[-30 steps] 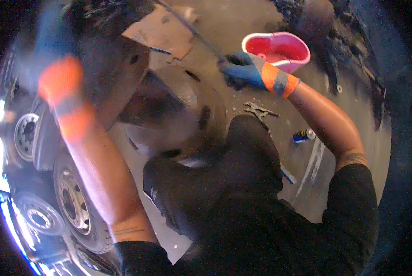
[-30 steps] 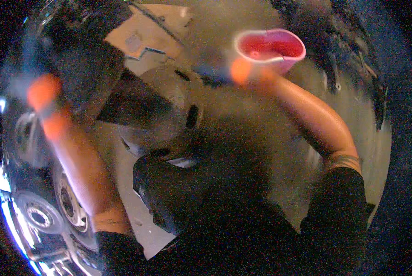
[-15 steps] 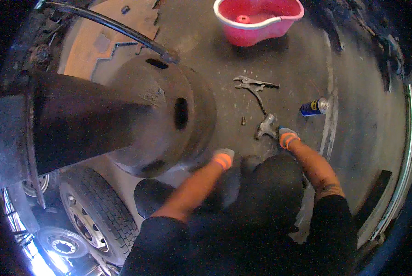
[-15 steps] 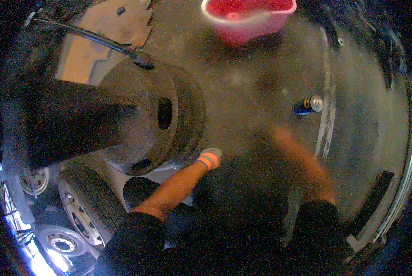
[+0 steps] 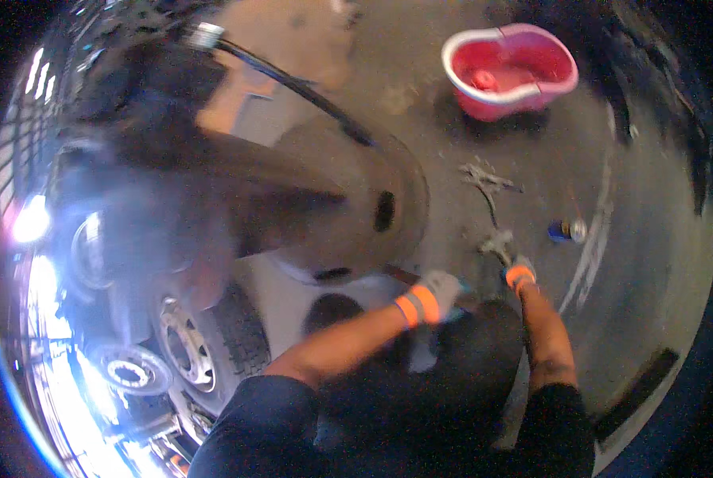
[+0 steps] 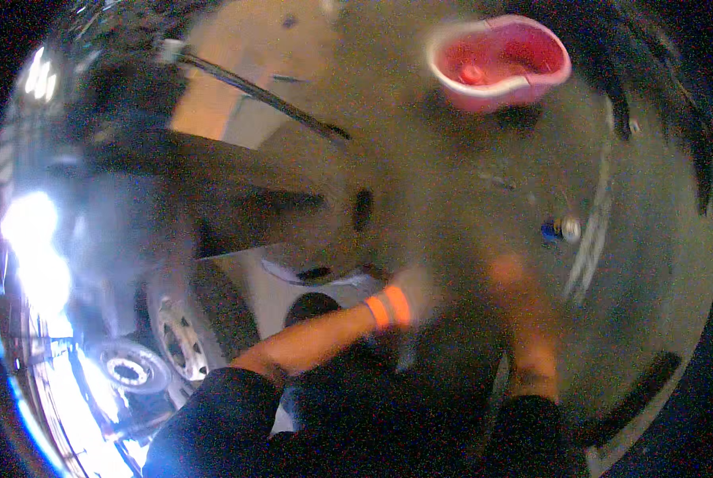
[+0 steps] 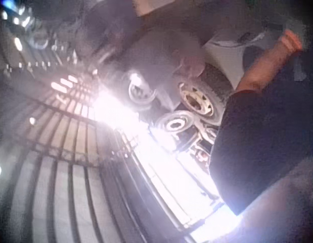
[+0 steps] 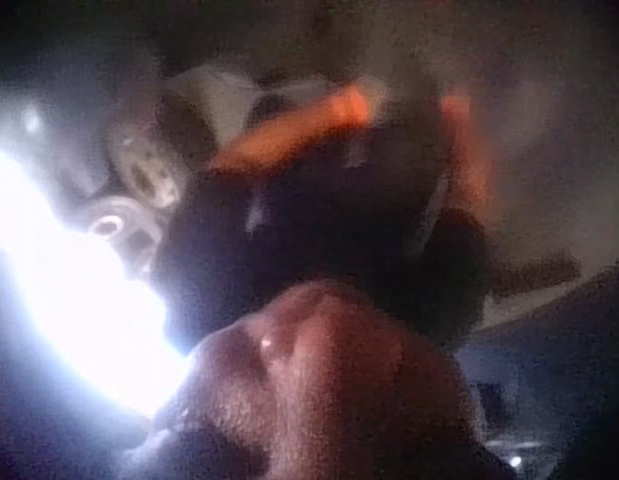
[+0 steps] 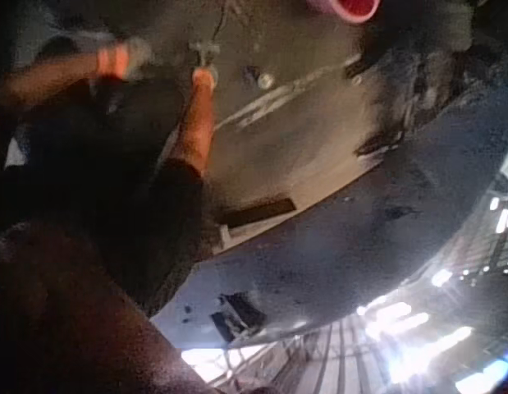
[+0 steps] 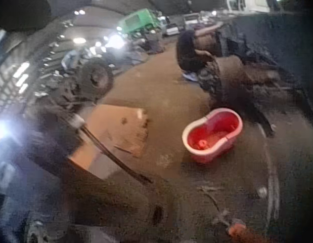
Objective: The person uses a hammer and pliers to work on a large metal vehicle part, repeatedly striking and adjusting components. They also wipe the part with a cloth and handle a small metal piece.
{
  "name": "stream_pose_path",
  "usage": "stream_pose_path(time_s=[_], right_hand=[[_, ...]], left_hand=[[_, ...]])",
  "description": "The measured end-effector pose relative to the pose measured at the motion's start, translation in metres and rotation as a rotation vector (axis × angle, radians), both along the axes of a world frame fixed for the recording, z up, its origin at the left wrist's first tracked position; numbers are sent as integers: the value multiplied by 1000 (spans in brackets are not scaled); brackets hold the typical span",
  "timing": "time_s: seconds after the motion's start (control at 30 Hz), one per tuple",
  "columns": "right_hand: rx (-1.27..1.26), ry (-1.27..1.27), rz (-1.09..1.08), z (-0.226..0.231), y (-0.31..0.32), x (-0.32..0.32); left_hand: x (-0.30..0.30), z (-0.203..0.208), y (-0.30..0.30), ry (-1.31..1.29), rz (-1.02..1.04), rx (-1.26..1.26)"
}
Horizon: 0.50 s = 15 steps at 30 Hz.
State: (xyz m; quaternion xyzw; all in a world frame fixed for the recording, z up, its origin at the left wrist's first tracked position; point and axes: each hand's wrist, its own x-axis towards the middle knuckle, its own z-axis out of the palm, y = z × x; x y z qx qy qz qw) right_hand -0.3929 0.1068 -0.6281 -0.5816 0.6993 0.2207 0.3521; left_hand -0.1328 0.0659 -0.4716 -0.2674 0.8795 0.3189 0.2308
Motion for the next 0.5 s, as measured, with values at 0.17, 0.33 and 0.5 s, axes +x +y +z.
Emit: stream_pose_path(time_s=[0.17, 0.33, 0.5], right_hand=[[-164, -35, -260, 101, 8, 32], [-228, -118, -248, 174, 44, 38], [-244, -178, -422, 192, 113, 57]], left_hand=[[-23, 253, -15, 294, -25, -83], [-24, 443, -33, 265, -165, -243], [7, 508, -51, 425, -91, -543]])
